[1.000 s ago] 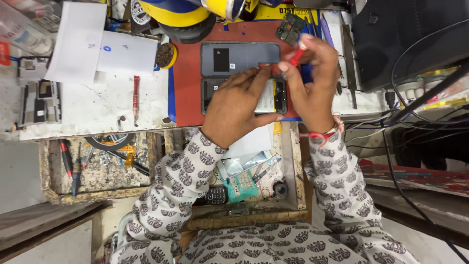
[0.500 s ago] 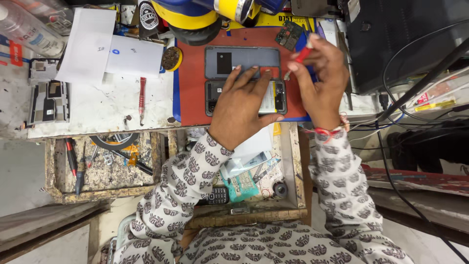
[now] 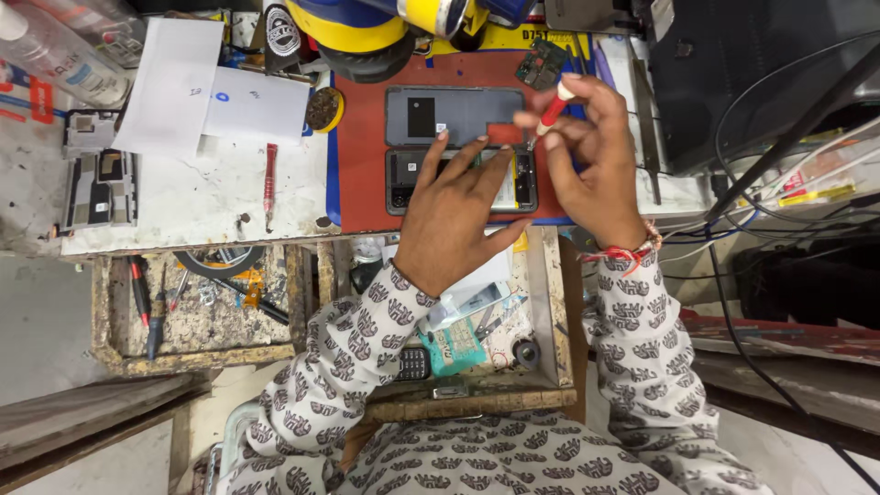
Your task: The person uses a screwdriver to remove screws from the internal chassis of a mobile phone and subsequently detaches the internal components by hand.
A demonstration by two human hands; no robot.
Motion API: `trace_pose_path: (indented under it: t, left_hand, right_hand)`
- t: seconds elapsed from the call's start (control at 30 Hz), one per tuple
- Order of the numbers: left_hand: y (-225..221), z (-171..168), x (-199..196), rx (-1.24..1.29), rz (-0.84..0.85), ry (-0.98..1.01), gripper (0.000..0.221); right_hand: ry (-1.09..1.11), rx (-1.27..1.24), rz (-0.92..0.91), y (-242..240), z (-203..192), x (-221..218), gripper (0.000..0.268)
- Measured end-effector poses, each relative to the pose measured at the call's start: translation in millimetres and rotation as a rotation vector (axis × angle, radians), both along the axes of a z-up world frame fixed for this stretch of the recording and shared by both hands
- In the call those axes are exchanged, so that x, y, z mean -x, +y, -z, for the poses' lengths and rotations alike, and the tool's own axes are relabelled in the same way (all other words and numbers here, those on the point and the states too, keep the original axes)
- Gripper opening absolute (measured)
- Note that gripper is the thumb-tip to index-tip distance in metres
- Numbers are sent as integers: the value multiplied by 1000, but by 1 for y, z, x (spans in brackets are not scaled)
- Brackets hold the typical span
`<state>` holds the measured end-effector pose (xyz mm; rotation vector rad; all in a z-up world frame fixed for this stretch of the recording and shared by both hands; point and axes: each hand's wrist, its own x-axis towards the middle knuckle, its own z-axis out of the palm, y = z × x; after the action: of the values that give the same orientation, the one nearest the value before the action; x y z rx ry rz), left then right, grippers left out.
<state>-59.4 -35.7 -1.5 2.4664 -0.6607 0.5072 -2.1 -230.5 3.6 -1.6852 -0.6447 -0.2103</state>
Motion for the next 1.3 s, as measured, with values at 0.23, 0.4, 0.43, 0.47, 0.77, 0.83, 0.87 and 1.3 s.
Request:
trace_pose_path:
  t: [0.23, 0.4, 0.43, 0.47, 0.77, 0.83, 0.87, 1.3]
  left_hand:
    - [-2, 6, -1, 10, -5, -5, 70]
    - [-3, 6, -1, 12, -1, -9, 69]
    - [-2, 6, -1, 4, 1, -3, 69]
    - [-1, 6, -1, -4, 3, 3, 70]
    - [1, 2, -3, 89, 14, 33, 61]
    - [1, 0, -9, 107, 5, -12, 53]
    - [2, -1, -11, 114, -2, -34, 49]
    - [-4, -12, -36, 195, -51, -94, 12]
  right_hand:
    - [-143, 65, 112, 2, -5, -1, 66]
    - [-196, 84, 67, -4, 6, -5, 65]
    - [-181, 70, 51, -3, 9, -5, 65]
    - [-332, 198, 144, -2, 12, -6, 74]
    - [-183, 50, 203, -7, 32, -6, 77]
    - [-60, -118, 177, -10, 37, -7, 73]
    - [-32, -214, 142, -10, 38, -7, 74]
    - [-16, -371, 212, -5, 41, 1, 72]
